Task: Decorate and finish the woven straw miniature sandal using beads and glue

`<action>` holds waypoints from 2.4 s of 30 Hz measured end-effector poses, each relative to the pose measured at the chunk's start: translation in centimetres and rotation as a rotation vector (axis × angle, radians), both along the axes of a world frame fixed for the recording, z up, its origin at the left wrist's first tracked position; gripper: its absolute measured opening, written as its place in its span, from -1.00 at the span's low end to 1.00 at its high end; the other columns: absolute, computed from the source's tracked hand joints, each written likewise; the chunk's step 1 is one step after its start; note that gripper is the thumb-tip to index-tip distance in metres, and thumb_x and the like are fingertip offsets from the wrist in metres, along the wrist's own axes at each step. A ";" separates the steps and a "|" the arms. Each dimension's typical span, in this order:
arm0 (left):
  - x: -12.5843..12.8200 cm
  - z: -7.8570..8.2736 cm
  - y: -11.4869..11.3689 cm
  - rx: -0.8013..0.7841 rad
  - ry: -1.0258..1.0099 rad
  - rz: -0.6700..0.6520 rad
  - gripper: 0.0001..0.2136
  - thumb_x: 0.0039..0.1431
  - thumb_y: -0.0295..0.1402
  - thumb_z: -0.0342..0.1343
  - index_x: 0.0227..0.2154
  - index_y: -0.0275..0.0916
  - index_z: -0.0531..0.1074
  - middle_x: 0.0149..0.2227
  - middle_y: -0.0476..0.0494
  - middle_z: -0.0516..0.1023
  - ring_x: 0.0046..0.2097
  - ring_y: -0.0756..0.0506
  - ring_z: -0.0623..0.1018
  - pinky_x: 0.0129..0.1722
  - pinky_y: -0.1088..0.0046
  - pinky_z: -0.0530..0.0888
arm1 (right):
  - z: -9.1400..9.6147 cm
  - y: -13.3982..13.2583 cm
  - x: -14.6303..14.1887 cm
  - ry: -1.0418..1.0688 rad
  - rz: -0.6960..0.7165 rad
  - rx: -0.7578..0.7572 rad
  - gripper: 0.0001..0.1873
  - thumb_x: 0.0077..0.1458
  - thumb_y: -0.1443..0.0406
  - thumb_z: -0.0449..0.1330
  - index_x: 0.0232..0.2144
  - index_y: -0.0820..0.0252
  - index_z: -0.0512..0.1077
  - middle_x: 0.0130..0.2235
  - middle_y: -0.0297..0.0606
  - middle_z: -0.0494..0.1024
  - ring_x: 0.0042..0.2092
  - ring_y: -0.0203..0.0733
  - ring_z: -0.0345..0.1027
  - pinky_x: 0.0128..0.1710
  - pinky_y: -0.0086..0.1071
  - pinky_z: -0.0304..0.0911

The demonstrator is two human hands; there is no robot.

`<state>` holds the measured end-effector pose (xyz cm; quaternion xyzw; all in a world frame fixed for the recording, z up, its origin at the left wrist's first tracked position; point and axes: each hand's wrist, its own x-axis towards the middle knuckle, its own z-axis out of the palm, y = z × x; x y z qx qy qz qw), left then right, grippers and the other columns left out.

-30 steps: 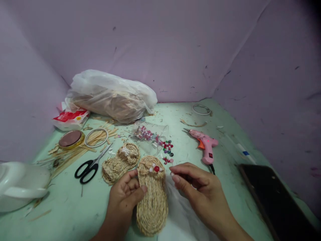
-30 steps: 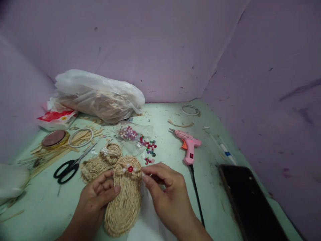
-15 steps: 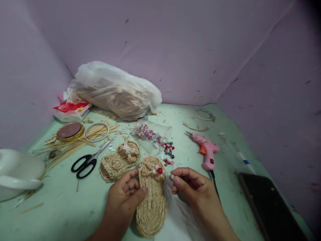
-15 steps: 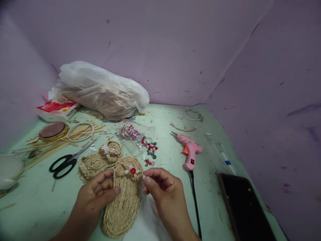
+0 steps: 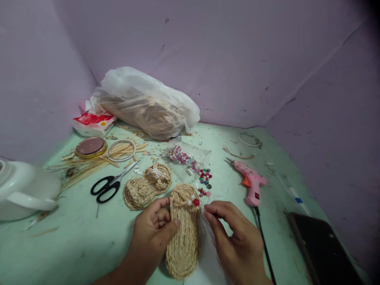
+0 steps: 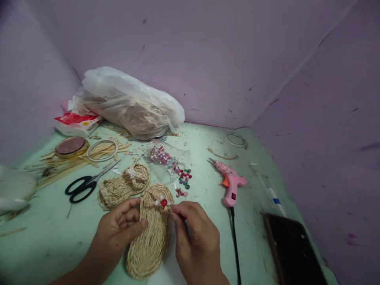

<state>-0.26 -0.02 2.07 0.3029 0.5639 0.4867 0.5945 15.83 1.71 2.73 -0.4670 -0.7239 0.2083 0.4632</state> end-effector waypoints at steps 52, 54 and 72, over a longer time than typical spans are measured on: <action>-0.4 -0.3 0.1 -0.088 -0.335 -0.100 -0.61 -0.17 -0.42 0.26 -0.20 -0.31 0.36 -0.48 -0.12 0.56 -0.45 -0.07 0.52 -0.39 0.41 0.42 | 0.7 0.4 0.5 0.096 -0.160 -0.150 -0.95 -0.01 0.30 0.16 -0.44 0.16 0.42 -0.41 -0.27 0.49 -0.32 -0.17 0.35 -0.31 -0.29 0.25; -0.2 0.0 0.2 -0.108 -0.293 -0.110 -0.60 -0.18 -0.40 0.27 -0.20 -0.33 0.36 -0.47 -0.13 0.56 -0.45 -0.06 0.52 -0.39 0.44 0.42 | 0.6 0.9 1.0 0.243 -0.180 -0.373 -0.83 -0.01 0.20 0.14 -0.38 0.17 0.42 -0.36 -0.23 0.49 -0.30 -0.15 0.36 -0.30 -0.27 0.27; 0.6 0.5 0.8 0.022 0.182 0.015 -0.57 -0.15 -0.26 0.22 -0.21 -0.35 0.28 -0.57 0.02 0.44 -0.62 0.03 0.39 -0.65 0.53 0.34 | -1.2 2.3 2.3 0.646 0.064 -0.867 -0.63 -0.25 0.40 0.21 -0.26 0.30 0.43 -0.56 -0.37 0.46 -0.50 -0.30 0.31 -0.47 -0.43 0.15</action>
